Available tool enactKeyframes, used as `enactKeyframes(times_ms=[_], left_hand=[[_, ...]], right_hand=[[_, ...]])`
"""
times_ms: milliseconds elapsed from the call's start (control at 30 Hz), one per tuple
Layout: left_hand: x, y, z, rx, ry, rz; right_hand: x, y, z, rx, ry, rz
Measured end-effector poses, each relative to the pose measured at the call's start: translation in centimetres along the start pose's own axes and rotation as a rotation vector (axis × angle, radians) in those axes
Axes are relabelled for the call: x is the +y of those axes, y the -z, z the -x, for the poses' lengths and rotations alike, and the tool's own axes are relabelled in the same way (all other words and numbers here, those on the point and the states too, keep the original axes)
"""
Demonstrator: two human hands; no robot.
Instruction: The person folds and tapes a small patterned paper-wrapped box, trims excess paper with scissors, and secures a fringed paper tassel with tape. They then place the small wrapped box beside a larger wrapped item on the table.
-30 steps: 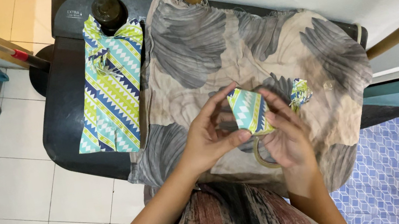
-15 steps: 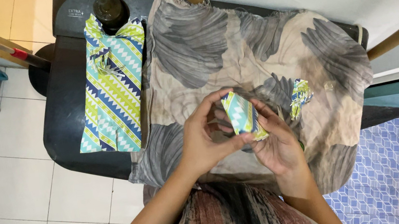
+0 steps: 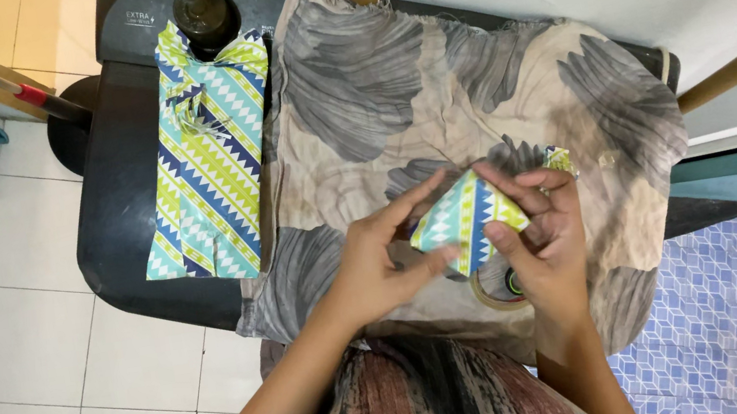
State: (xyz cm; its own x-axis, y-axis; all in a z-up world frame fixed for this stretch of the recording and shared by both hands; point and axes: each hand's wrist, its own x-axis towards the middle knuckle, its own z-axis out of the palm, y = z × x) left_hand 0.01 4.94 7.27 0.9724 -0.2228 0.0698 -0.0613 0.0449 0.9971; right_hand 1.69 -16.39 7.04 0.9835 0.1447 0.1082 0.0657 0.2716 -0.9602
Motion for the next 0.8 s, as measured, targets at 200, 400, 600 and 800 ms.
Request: enactKeyframes(times_ms=[200, 400, 600, 800], left_hand=[[-1.7, -1.9, -0.1, 0.222, 0.026, 0.225], [-3.8, -1.3, -1.0, 0.284, -0.025, -0.328], [-5.0, -1.2, -1.8, 0.251, -0.003, -0.687], [-3.8, -1.3, -2.6, 0.294, -0.036, -0.761]], right_hand=[[1.4, -1.5, -0.5, 0.106, 0.149, 0.063], [3.9, -1.9, -0.9, 0.206, -0.230, 0.437], [3.9, -1.5, -0.8, 0.073, -0.038, 0.553], [3.2, -0.4, -0.5, 0.011, -0.126, 0.550]])
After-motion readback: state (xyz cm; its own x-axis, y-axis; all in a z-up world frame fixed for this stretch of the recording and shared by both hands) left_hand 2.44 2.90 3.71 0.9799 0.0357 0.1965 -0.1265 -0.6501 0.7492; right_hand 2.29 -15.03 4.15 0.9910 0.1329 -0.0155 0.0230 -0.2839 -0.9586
